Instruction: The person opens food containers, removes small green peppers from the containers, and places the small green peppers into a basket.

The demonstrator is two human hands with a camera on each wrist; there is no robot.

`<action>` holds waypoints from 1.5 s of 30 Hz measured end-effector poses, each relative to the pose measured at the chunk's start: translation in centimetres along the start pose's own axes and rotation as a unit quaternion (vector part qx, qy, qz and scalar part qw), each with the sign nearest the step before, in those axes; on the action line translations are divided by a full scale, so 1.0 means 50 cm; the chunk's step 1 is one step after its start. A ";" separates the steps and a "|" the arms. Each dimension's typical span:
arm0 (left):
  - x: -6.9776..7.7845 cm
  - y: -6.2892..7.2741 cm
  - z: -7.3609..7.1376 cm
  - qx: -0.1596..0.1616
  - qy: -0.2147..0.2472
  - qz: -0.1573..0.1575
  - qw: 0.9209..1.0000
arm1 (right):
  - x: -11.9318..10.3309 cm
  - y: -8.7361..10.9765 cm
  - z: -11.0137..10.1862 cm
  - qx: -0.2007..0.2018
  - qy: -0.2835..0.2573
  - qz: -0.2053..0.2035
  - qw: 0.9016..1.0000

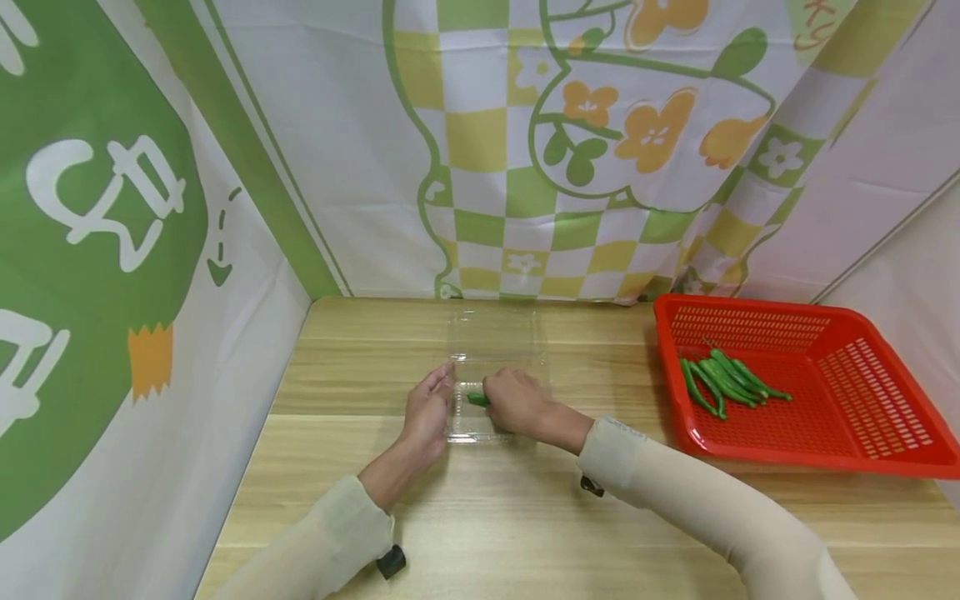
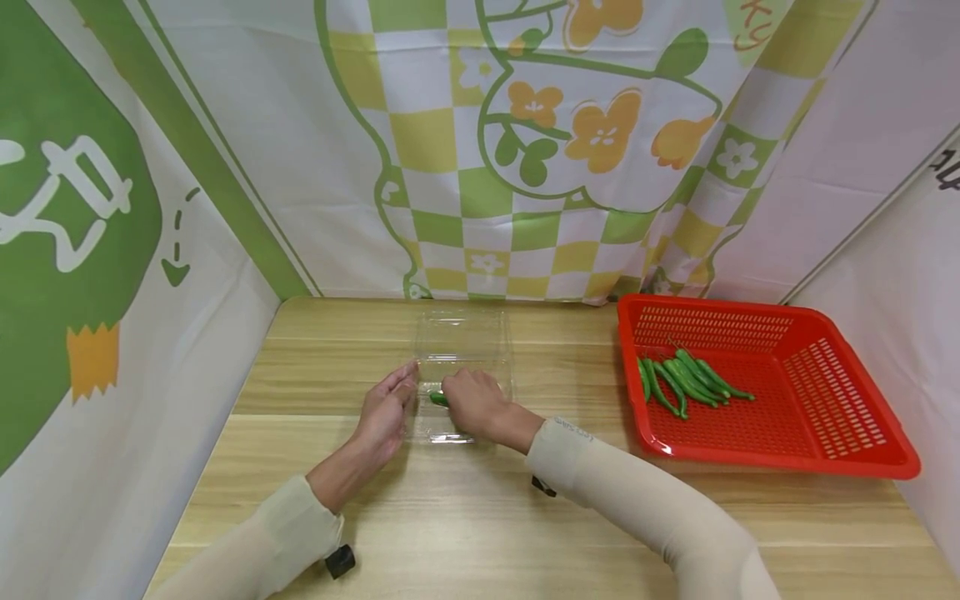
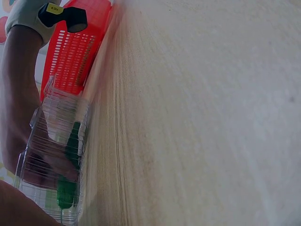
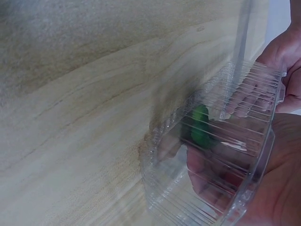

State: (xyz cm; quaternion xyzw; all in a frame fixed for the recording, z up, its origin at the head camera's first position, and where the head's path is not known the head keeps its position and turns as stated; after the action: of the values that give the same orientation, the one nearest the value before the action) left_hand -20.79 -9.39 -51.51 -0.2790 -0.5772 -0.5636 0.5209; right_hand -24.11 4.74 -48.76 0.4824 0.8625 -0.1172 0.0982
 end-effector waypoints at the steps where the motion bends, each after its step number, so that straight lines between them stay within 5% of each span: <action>1: 0.000 0.000 0.000 -0.001 -0.001 -0.001 1.000 | 0.001 0.000 0.000 0.001 -0.002 -0.001 1.000; 17: 0.003 -0.007 0.004 -0.004 0.007 0.012 1.000 | 0.000 -0.001 -0.026 0.031 -0.024 -0.027 0.999; 34: 0.001 -0.006 0.005 -0.017 0.016 0.009 1.000 | 0.014 0.020 -0.070 0.026 -0.084 0.006 0.996; 45: -0.001 -0.004 0.006 -0.014 0.020 0.012 1.000 | 0.034 0.035 -0.118 0.065 -0.034 -0.002 0.997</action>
State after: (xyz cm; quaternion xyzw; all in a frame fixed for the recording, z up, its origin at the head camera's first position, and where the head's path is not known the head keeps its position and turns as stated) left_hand -21.04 -9.13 -51.60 -0.2820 -0.5555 -0.5703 0.5354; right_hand -23.81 8.77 -43.83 0.4820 0.8500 -0.1898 0.0957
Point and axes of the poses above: each hand's wrist, its own y-axis away from the middle knuckle, its own z-axis out of the palm, x = y × z, the point moved 5 cm from there along -y, towards the middle knuckle, and after that the axes turned 12 degrees about x, right-handed, at the moved point
